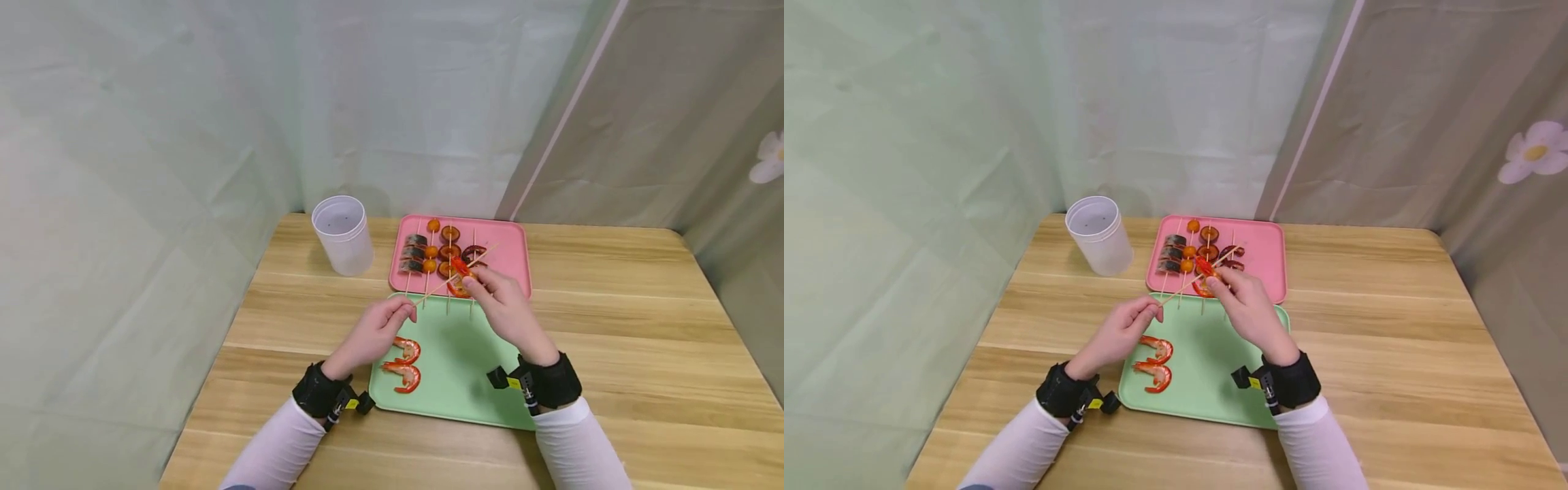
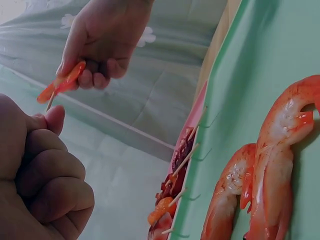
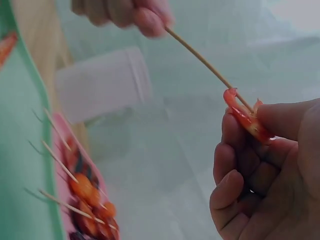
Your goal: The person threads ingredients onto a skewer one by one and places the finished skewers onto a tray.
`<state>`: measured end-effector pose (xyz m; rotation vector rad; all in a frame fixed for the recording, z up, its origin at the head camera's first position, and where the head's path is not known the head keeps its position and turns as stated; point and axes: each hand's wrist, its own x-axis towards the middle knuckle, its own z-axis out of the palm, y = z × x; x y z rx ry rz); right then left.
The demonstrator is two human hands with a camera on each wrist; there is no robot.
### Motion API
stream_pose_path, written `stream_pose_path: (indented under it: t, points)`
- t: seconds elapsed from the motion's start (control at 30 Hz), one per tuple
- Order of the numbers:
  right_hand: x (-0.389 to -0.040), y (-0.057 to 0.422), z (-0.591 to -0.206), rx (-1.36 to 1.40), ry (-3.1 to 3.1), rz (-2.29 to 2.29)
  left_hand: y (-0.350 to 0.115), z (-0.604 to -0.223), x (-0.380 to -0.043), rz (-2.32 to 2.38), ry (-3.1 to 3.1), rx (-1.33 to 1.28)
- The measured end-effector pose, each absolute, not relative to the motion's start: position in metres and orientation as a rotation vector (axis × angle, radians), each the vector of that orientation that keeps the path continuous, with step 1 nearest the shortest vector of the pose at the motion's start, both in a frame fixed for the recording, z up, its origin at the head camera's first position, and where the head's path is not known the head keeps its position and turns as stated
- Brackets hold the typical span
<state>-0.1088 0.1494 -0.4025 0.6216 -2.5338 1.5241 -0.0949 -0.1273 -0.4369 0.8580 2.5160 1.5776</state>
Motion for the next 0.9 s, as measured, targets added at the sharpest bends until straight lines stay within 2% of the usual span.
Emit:
stream_pose_path:
  t: [0.3,0.9]
  points:
    - [-0.103,0.118,-0.415,0.810,-2.588,1.479,-0.126,-0.436,-0.094,1.593,2.504,0.823]
    - [-0.103,0.114,-0.417,0.931,-2.590,1.356,-0.128,-0.440,-0.097,1.642,2.424,0.826]
